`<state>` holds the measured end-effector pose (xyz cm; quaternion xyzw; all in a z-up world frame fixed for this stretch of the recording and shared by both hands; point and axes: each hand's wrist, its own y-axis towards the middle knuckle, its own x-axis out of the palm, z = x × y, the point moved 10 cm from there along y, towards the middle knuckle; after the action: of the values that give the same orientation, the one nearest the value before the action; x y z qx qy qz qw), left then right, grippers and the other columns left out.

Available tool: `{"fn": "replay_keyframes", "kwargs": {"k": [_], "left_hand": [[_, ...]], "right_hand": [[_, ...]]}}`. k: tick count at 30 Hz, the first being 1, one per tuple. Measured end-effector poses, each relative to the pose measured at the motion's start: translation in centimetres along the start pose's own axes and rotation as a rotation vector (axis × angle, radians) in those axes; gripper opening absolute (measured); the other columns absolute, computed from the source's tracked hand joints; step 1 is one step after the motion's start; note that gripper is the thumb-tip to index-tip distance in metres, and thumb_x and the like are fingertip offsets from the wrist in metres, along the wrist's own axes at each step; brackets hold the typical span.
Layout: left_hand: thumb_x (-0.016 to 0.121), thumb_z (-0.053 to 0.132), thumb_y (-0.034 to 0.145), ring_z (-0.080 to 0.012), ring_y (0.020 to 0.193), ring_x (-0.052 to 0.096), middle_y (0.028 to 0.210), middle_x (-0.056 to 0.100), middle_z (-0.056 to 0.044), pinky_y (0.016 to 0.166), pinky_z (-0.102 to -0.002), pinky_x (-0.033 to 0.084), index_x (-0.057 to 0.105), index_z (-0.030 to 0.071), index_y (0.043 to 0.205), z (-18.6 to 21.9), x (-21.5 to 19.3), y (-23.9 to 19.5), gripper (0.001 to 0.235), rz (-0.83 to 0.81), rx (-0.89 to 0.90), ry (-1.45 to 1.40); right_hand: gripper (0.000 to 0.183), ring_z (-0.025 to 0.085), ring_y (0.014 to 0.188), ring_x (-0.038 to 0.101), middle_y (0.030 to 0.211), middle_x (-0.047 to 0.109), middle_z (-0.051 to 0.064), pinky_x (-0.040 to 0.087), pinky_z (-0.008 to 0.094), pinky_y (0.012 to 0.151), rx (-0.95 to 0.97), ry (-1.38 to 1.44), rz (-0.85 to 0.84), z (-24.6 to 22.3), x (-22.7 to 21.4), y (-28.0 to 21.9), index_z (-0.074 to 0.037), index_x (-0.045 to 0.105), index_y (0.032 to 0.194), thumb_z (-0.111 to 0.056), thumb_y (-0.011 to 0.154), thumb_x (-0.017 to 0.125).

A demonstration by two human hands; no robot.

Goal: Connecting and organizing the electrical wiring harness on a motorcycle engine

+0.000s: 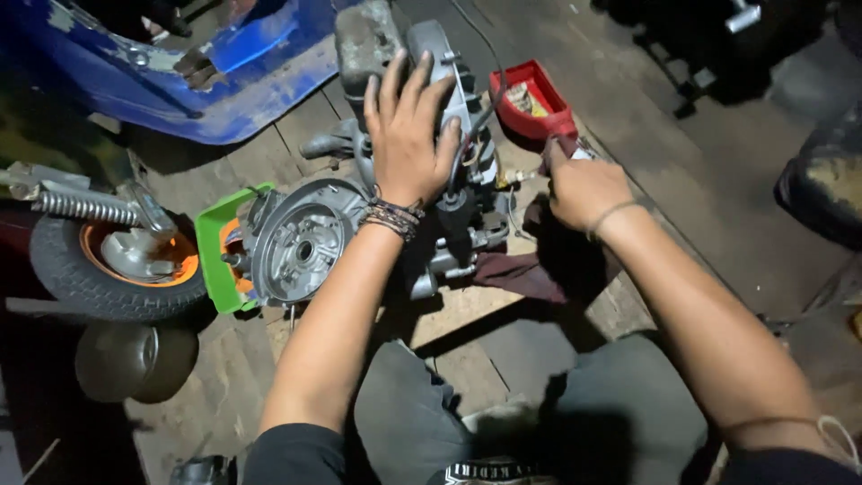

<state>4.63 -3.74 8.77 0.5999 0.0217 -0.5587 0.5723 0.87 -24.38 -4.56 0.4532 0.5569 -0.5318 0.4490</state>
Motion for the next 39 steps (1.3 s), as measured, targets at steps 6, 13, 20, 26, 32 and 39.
{"fn": "replay_keyframes", "kwargs": {"k": [6, 13, 20, 26, 32, 39], "left_hand": [[0.062, 0.029, 0.094, -0.0295, 0.149, 0.03, 0.152, 0.05, -0.009, 0.124, -0.058, 0.016, 0.065, 0.012, 0.132, 0.1, -0.2, 0.0, 0.042, 0.032, 0.01, 0.001], [0.058, 0.03, 0.097, -0.0304, 0.15, 0.027, 0.153, 0.049, -0.011, 0.125, -0.058, 0.014, 0.063, 0.01, 0.135, 0.5, -0.3, -0.1, 0.043, 0.014, 0.025, -0.009], [0.062, 0.028, 0.094, -0.0297, 0.149, 0.031, 0.151, 0.051, -0.009, 0.125, -0.058, 0.016, 0.066, 0.011, 0.13, 0.0, -0.3, 0.3, 0.04, 0.042, 0.004, -0.028], [0.061, 0.03, 0.094, -0.029, 0.15, 0.03, 0.153, 0.05, -0.008, 0.126, -0.058, 0.015, 0.066, 0.012, 0.132, -0.3, -0.2, 0.1, 0.042, 0.026, -0.031, -0.032], [0.06, 0.029, 0.095, -0.0296, 0.15, 0.03, 0.152, 0.05, -0.009, 0.126, -0.058, 0.016, 0.066, 0.01, 0.132, 0.0, -0.3, 0.0, 0.041, 0.028, -0.019, -0.055], [0.061, 0.028, 0.095, -0.0302, 0.151, 0.029, 0.153, 0.049, -0.01, 0.126, -0.06, 0.016, 0.064, 0.01, 0.132, 0.1, -0.2, 0.2, 0.041, 0.011, -0.026, -0.041]], "right_hand": [[0.062, 0.046, 0.076, 0.069, 0.094, 0.074, 0.019, 0.052, 0.055, 0.062, -0.318, 0.146, 0.082, -8.7, -4.0, -3.6, -0.014, 0.048, 0.142, -0.012, 0.081, 0.057], [0.052, 0.046, 0.073, 0.071, 0.087, 0.074, 0.022, 0.052, 0.054, 0.059, -0.144, 0.049, 0.216, -2.5, -0.8, 0.9, -0.001, 0.045, 0.135, -0.016, 0.086, 0.055], [0.06, 0.045, 0.087, 0.068, 0.106, 0.072, 0.019, 0.052, 0.053, 0.07, -0.284, 0.33, 0.314, -5.9, -7.2, -2.9, -0.007, 0.048, 0.145, -0.014, 0.086, 0.058], [0.059, 0.045, 0.089, 0.066, 0.105, 0.07, 0.018, 0.051, 0.053, 0.073, -0.329, 0.476, 0.165, -8.4, -5.5, -1.1, -0.007, 0.047, 0.147, -0.014, 0.089, 0.056], [0.027, 0.05, 0.086, 0.067, 0.096, 0.073, 0.021, 0.05, 0.06, 0.073, -0.187, 0.439, 0.196, -7.3, -5.4, 1.3, -0.008, 0.061, 0.113, -0.017, 0.088, 0.055], [0.05, 0.046, 0.09, 0.069, 0.111, 0.073, 0.019, 0.054, 0.057, 0.072, -0.263, 0.245, 0.104, -7.6, -5.0, 0.3, -0.01, 0.053, 0.136, -0.018, 0.087, 0.056]]}}
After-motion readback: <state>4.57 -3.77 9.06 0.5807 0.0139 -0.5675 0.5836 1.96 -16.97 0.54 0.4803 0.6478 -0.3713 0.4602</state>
